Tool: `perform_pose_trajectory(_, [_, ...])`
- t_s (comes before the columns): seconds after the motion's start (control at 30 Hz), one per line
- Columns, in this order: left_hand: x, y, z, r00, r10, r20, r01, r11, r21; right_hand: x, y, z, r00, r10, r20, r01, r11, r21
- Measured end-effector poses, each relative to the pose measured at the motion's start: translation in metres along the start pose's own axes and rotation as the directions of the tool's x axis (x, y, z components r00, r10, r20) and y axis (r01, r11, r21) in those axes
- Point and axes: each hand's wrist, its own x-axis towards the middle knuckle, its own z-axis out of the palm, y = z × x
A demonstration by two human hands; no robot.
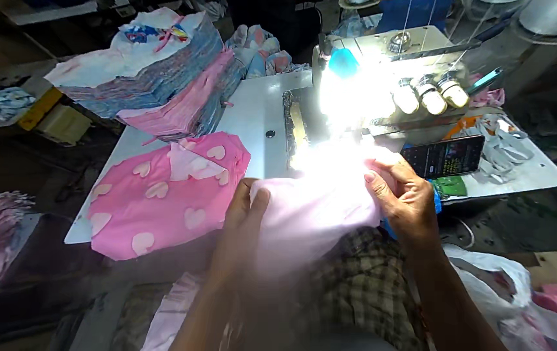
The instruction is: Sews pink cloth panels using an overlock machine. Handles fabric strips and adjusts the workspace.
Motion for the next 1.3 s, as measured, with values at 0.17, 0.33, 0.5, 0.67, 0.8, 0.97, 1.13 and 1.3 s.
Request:
perform_pose_trajectory(0.17, [0.018, 0.011, -0.041, 0.865, 0.279, 0.417, -0.494, 0.618, 0.611, -0.010, -0.032, -0.019, 0.989, -0.146, 0.034, 0.147, 0.989, -0.024])
perform_pose_trajectory(0.33, [0.040, 0.052, -0.078, 0.904, 0.225, 0.364, -0.426, 0.557, 0.713, -0.011, -0.020, -0.020, 0.994, -0.020, 0.111, 0.005, 0.991, 0.130])
perform_pose_trajectory(0.5, [0.085, 0.087, -0.088, 0.929, 0.324, 0.177, -0.338, 0.552, 0.762, 0.005, -0.018, -0.008, 0.967, -0.251, 0.042, 0.252, 0.920, -0.299])
perform_pose_trajectory(0.67, [0.099, 0.091, -0.113, 0.835, 0.538, 0.118, -0.412, 0.468, 0.782, -0.008, -0.040, 0.013, 0.921, -0.380, 0.090, 0.388, 0.867, -0.313])
perform_pose_trajectory(0.8, [0.049, 0.075, -0.128, 0.924, 0.299, 0.237, -0.316, 0.254, 0.914, -0.058, -0.026, 0.050, 0.911, -0.338, 0.236, 0.368, 0.925, -0.097])
perform_pose_trajectory(0.97, [0.008, -0.002, -0.097, 0.968, 0.099, 0.230, -0.249, 0.276, 0.928, -0.113, -0.005, 0.092, 0.763, -0.306, 0.569, 0.257, 0.952, 0.167])
perform_pose_trajectory(1.13, [0.037, -0.079, -0.053, 0.932, 0.086, 0.351, -0.352, 0.431, 0.831, -0.123, 0.038, 0.089, 0.824, -0.031, 0.566, -0.013, 0.997, 0.073])
perform_pose_trajectory(1.3, [0.095, -0.071, -0.038, 0.970, 0.065, 0.233, -0.238, 0.435, 0.869, -0.115, 0.085, 0.079, 0.810, 0.452, 0.374, -0.440, 0.890, -0.120])
